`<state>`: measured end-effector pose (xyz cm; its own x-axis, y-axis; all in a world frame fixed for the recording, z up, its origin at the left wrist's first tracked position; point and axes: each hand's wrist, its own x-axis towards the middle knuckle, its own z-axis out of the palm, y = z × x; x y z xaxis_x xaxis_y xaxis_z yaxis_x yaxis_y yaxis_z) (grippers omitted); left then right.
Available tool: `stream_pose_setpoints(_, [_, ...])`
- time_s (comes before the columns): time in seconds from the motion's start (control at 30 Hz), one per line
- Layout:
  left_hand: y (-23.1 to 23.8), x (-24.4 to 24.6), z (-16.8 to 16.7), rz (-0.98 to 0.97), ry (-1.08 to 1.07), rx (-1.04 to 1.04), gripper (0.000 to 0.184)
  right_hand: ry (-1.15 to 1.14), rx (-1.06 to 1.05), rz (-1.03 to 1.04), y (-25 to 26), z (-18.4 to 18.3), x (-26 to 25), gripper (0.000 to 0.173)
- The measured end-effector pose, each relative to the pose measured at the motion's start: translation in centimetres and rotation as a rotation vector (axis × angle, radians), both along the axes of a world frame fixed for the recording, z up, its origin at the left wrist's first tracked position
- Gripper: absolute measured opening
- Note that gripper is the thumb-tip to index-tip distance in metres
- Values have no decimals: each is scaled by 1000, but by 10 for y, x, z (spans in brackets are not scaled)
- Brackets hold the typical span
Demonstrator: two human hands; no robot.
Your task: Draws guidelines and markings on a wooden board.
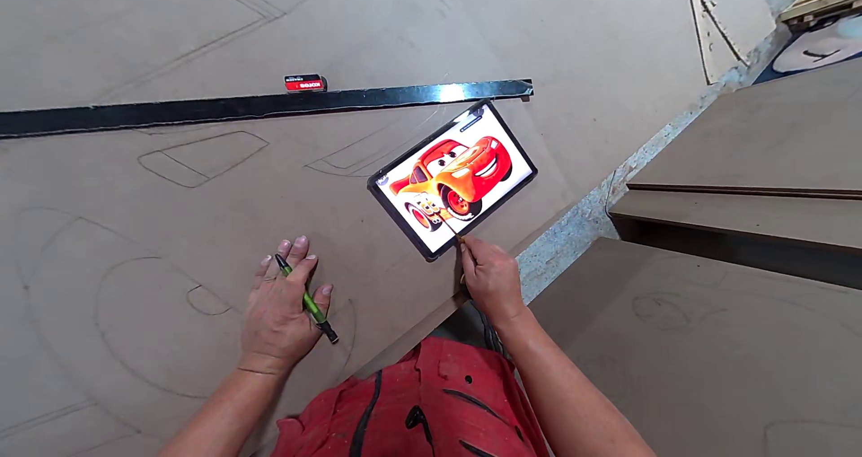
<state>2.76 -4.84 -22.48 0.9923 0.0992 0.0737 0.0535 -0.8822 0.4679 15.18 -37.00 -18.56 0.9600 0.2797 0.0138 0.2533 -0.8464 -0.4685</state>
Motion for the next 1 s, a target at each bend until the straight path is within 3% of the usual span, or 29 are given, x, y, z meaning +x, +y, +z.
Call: stream_pose_setpoints(1.0, [0,1,0,-2,-9,7,59,-11,-17,-9,1,-1,1,25])
